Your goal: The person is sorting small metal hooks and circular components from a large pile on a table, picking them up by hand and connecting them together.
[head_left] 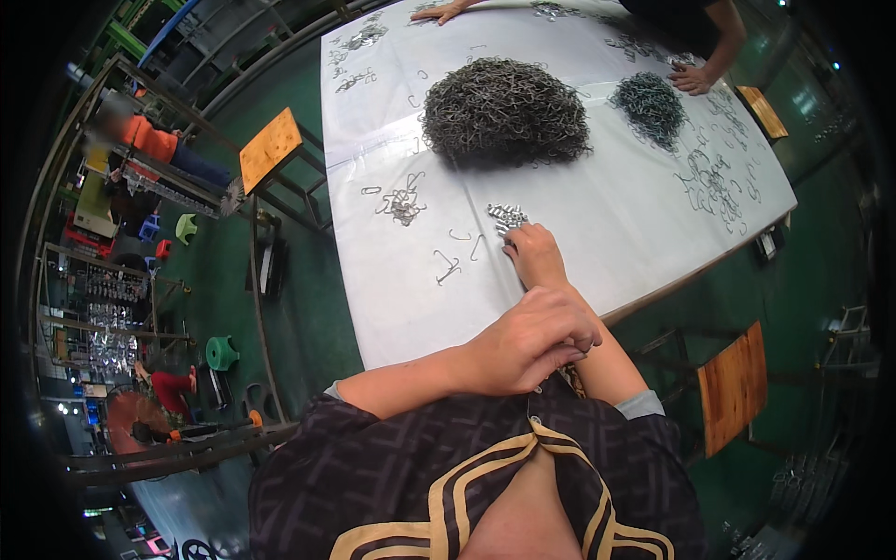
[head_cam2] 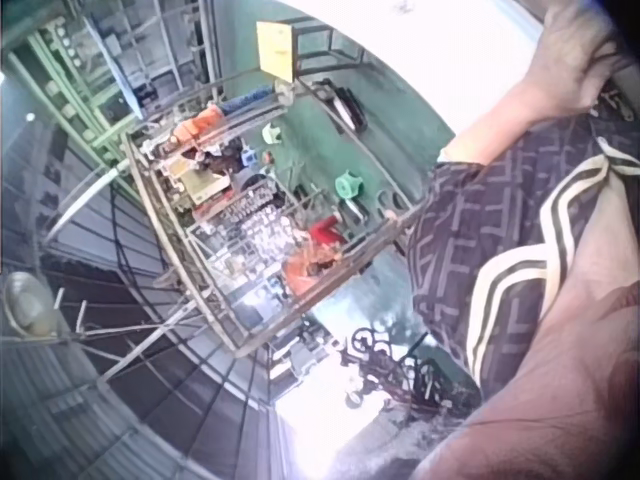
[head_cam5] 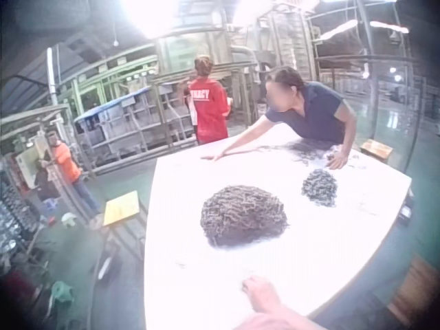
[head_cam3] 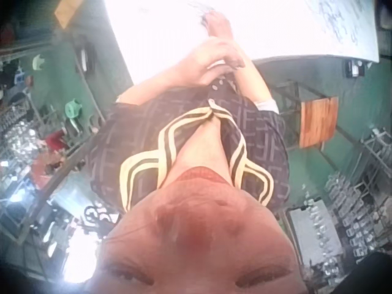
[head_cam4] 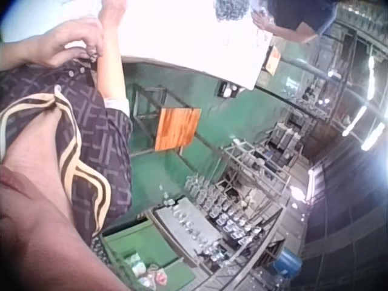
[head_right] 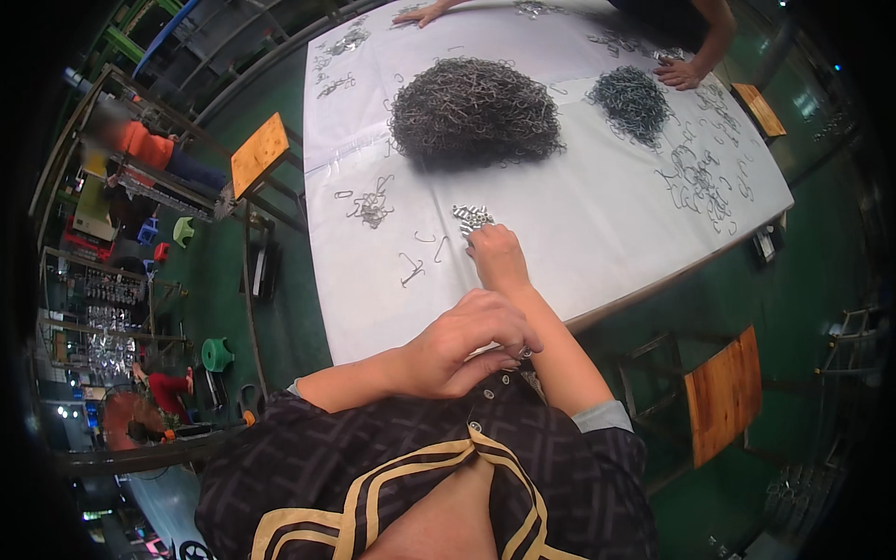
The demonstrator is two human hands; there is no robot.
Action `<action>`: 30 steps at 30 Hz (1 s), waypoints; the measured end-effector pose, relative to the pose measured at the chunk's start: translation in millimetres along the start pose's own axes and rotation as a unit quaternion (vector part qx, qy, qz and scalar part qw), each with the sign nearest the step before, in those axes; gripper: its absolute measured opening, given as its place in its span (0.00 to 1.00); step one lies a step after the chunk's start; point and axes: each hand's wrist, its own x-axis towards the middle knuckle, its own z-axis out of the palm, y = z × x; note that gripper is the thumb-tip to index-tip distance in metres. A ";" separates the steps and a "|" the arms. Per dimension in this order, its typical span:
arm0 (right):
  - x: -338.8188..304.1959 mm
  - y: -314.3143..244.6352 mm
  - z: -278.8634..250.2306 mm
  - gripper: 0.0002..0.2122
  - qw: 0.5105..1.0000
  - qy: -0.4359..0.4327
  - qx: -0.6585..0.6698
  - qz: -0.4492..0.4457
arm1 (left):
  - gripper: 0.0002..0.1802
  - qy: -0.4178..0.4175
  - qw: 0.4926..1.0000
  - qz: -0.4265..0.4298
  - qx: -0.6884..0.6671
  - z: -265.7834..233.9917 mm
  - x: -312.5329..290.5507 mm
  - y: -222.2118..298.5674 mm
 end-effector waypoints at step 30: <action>-76.1 -47.0 -153.8 0.07 0.632 0.074 0.749 0.186 | 0.04 0.064 0.991 -0.117 0.005 20.5 17.5 -2.3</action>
